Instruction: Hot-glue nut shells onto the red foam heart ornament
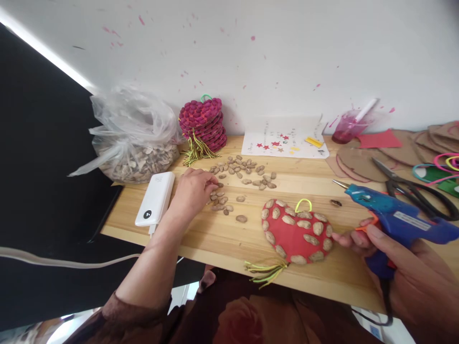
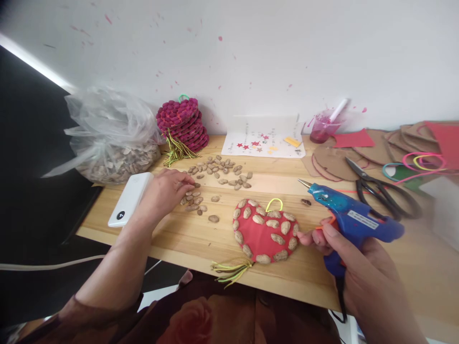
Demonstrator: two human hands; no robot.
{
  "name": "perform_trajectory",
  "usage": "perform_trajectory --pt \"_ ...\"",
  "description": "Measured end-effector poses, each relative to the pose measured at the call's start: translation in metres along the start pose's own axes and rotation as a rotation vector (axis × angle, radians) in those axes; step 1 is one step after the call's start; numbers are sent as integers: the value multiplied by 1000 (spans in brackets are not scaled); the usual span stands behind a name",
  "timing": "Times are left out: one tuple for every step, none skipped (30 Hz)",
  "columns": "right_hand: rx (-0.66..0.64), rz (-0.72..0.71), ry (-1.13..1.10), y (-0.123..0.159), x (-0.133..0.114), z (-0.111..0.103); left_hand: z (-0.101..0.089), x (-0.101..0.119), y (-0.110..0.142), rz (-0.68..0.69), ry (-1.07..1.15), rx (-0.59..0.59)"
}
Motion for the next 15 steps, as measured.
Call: perform_trajectory --pt "8 -2 -4 0 0 0 2 1 0 0 -9 -11" --pt "11 -2 -12 1 0 0 3 1 -1 -2 -16 -15" --pt "7 -3 -22 1 0 0 4 1 -1 -3 -20 -13" --pt "-2 -7 -31 1 0 1 5 0 -1 0 -24 -8" --pt "-14 -21 -37 1 -1 2 5 0 -1 8 -29 -5" --pt "-32 -47 -42 1 -1 3 6 -1 0 20 -33 -3" --pt "-53 -77 -42 1 -2 3 7 -1 0 34 -36 -3" --pt "-71 -101 -38 0 -3 4 7 -1 0 48 -37 -4" --pt "-84 -118 -37 0 -2 3 8 -1 0 57 -37 -5" --pt "-93 -125 -37 -1 -2 3 8 -1 0 60 -38 -3" --pt "-95 -124 -37 -1 -1 3 7 -2 0 59 -38 -2" --pt "-90 -115 -36 -2 0 2 7 -2 0 54 -36 0" --pt "-81 -102 -38 -2 1 1 6 -2 0 48 -30 1" --pt "-68 -84 -41 -2 2 1 5 -2 0 40 -16 4" --pt "-49 -64 -45 -1 2 1 4 -2 0 34 5 8"
Point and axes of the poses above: each hand's wrist, its own y-axis away from the middle knuckle, its own z-axis out of the palm, x = y × z, the point moved 6 cm from there along -y, towards the middle knuckle, and after that the axes turned 9 degrees about y, right-handed, at the moved point
